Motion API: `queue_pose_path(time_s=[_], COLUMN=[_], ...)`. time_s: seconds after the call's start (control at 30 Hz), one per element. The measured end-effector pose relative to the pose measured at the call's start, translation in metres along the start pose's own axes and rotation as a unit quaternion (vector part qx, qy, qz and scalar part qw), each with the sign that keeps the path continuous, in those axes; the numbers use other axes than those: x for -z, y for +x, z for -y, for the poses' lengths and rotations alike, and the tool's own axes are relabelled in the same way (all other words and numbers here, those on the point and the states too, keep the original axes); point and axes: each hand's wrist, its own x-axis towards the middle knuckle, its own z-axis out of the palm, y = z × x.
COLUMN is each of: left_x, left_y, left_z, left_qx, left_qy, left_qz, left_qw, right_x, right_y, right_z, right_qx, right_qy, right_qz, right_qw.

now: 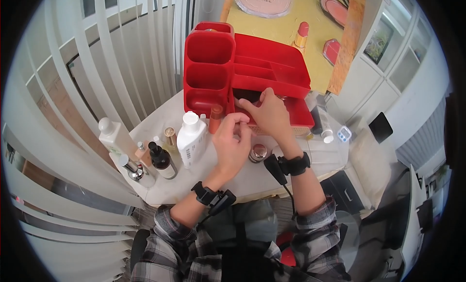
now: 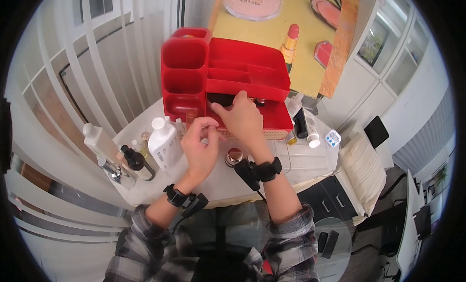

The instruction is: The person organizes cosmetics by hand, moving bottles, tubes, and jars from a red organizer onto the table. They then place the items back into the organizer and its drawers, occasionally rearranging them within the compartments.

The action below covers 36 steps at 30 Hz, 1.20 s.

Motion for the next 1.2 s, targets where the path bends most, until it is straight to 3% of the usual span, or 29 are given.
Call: queue_pose_path(time_s=[0.1,0.13,0.17,0.4,0.6,0.67,0.87,1.07,1.2], left_x=[0.0,0.0,0.0,0.0,0.0,0.0,0.0,0.001,0.001], left_y=[0.0,0.0,0.0,-0.001,0.0,0.0,0.0,0.0,0.0], left_z=[0.0,0.0,0.0,-0.001,0.001,0.003,0.006,0.002,0.003], left_qx=[-0.003,-0.003,-0.004,0.011,-0.002,-0.004,-0.008,-0.005,-0.008], left_qy=[-0.013,-0.02,-0.019,-0.033,-0.013,-0.01,-0.009,-0.006,-0.011], left_qz=[0.007,0.007,0.008,0.019,0.019,0.02,0.012,0.026,0.025], left_qw=[1.0,1.0,1.0,0.999,1.0,1.0,1.0,1.0,1.0], right_x=[-0.002,0.0,0.002,0.008,0.03,0.029,0.019,0.038,0.021], right_y=[0.01,0.013,0.015,0.016,0.014,0.011,0.012,0.012,0.009], right_z=[-0.009,-0.008,-0.008,-0.024,-0.032,-0.027,-0.015,0.01,0.012], right_qx=[0.022,-0.035,-0.091,-0.069,-0.065,0.008,0.088,0.07,0.083], right_qy=[0.079,0.231,0.375,0.438,0.313,0.125,0.035,-0.109,-0.146], right_qz=[0.055,0.125,0.191,0.25,0.279,0.193,0.131,0.187,0.145], right_qw=[0.995,0.964,0.903,0.861,0.905,0.973,0.987,0.974,0.975])
